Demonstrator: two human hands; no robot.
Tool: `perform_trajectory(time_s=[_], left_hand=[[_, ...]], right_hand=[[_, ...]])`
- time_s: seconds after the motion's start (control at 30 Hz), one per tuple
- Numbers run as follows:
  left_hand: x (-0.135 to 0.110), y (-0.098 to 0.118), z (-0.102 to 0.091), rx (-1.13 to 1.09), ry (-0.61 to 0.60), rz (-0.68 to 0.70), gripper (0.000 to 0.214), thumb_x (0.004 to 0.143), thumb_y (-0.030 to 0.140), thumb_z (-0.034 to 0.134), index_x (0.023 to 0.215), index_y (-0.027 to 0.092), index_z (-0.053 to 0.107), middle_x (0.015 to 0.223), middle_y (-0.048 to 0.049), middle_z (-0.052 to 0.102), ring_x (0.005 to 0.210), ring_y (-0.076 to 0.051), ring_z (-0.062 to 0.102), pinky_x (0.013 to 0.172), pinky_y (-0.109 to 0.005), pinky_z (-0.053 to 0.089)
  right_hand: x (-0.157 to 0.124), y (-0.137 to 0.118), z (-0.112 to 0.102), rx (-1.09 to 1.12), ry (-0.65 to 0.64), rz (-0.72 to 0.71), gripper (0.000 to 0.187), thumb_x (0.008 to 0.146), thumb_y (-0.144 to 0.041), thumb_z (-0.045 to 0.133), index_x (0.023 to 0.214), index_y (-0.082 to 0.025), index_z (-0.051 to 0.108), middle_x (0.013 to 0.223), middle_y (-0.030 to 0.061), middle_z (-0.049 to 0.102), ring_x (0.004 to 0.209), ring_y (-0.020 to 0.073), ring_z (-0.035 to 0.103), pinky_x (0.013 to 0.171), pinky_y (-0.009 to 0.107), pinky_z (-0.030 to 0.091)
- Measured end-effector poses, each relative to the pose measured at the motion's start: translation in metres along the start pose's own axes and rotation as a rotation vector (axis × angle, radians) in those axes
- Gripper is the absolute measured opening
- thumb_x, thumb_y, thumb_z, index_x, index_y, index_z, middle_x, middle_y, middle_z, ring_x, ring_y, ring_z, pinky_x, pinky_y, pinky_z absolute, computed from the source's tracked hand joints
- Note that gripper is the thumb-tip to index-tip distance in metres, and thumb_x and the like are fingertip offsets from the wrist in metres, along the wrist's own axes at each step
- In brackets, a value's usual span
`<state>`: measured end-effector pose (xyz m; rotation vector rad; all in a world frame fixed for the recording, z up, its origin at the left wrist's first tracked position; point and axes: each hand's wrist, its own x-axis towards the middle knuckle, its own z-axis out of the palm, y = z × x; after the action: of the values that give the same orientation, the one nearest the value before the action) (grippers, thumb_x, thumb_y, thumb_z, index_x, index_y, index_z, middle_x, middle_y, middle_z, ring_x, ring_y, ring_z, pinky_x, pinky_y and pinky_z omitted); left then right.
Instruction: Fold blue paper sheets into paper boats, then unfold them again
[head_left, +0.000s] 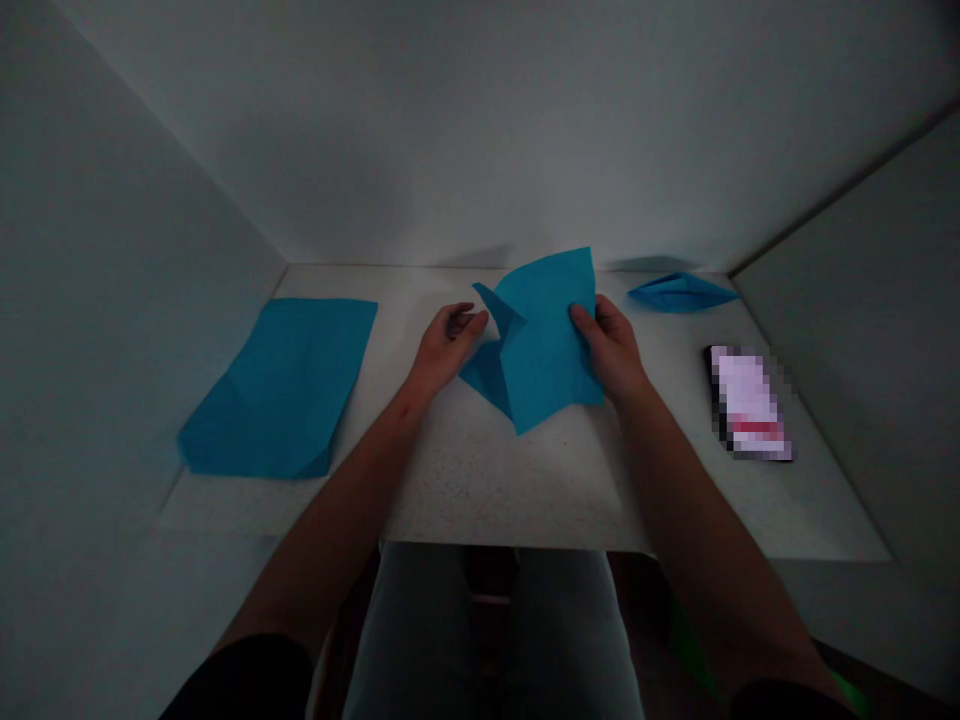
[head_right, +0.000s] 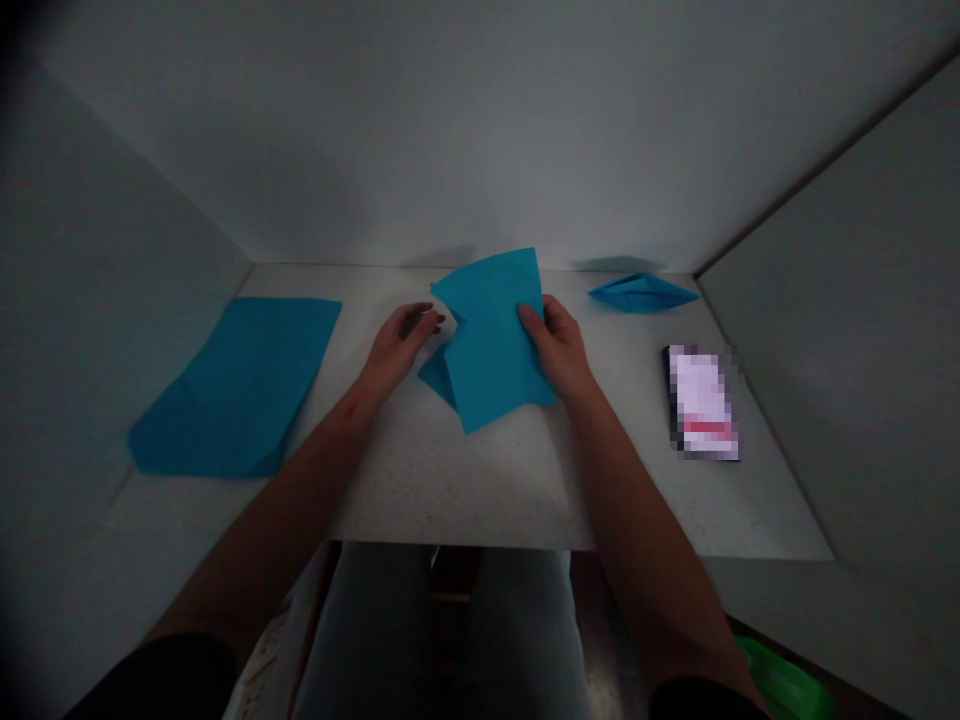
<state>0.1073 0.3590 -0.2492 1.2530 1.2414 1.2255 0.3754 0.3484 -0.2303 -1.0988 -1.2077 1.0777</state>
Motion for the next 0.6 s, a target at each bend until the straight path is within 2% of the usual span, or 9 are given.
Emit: perform_trajectory(time_s=[0.13, 0.23, 0.33, 0.47, 0.6], left_hand=[[0.000, -0.001, 0.002, -0.065, 0.000, 0.017, 0.079, 0.085, 0.078, 0.087, 0.133, 0.018, 0.069, 0.143, -0.0244, 0.075, 0.130, -0.035, 0.075, 0.109, -0.051, 0.062], [-0.002, 0.000, 0.003, -0.114, -0.116, 0.008, 0.078, 0.086, 0.080, 0.085, 0.131, 0.018, 0.072, 0.132, -0.0229, 0.079, 0.128, -0.035, 0.076, 0.110, -0.050, 0.061], [-0.006, -0.002, 0.006, -0.138, -0.212, -0.028, 0.077, 0.085, 0.081, 0.086, 0.130, 0.019, 0.074, 0.132, -0.0222, 0.079, 0.123, -0.035, 0.078, 0.099, -0.048, 0.066], [-0.012, -0.003, 0.014, -0.187, -0.247, -0.092, 0.085, 0.079, 0.083, 0.089, 0.135, 0.021, 0.072, 0.147, -0.0231, 0.073, 0.124, -0.036, 0.078, 0.095, -0.048, 0.068], [-0.020, 0.009, 0.017, -0.232, -0.404, -0.062, 0.079, 0.079, 0.081, 0.091, 0.129, 0.021, 0.077, 0.139, -0.0209, 0.078, 0.119, -0.035, 0.080, 0.102, -0.051, 0.068]], right_hand=[[-0.004, -0.005, 0.008, 0.079, 0.018, -0.039, 0.063, 0.076, -0.084, 0.091, 0.108, -0.032, 0.075, 0.099, 0.0016, 0.079, 0.097, 0.0268, 0.076, 0.083, 0.041, 0.066], [-0.007, -0.006, 0.010, 0.124, 0.032, -0.009, 0.069, 0.072, -0.086, 0.092, 0.114, -0.034, 0.076, 0.103, 0.0026, 0.082, 0.108, 0.0310, 0.079, 0.088, 0.045, 0.068], [-0.010, -0.006, 0.011, 0.146, 0.029, 0.018, 0.075, 0.069, -0.088, 0.092, 0.118, -0.034, 0.076, 0.111, 0.0044, 0.083, 0.115, 0.0325, 0.079, 0.091, 0.047, 0.068], [-0.017, -0.007, 0.014, 0.175, 0.057, 0.040, 0.077, 0.070, -0.092, 0.088, 0.121, -0.036, 0.078, 0.118, 0.0042, 0.084, 0.117, 0.0328, 0.080, 0.091, 0.047, 0.069], [-0.021, -0.005, 0.018, 0.221, 0.029, 0.071, 0.069, 0.075, -0.087, 0.089, 0.121, -0.037, 0.079, 0.118, 0.0020, 0.084, 0.112, 0.0293, 0.081, 0.088, 0.043, 0.070]])
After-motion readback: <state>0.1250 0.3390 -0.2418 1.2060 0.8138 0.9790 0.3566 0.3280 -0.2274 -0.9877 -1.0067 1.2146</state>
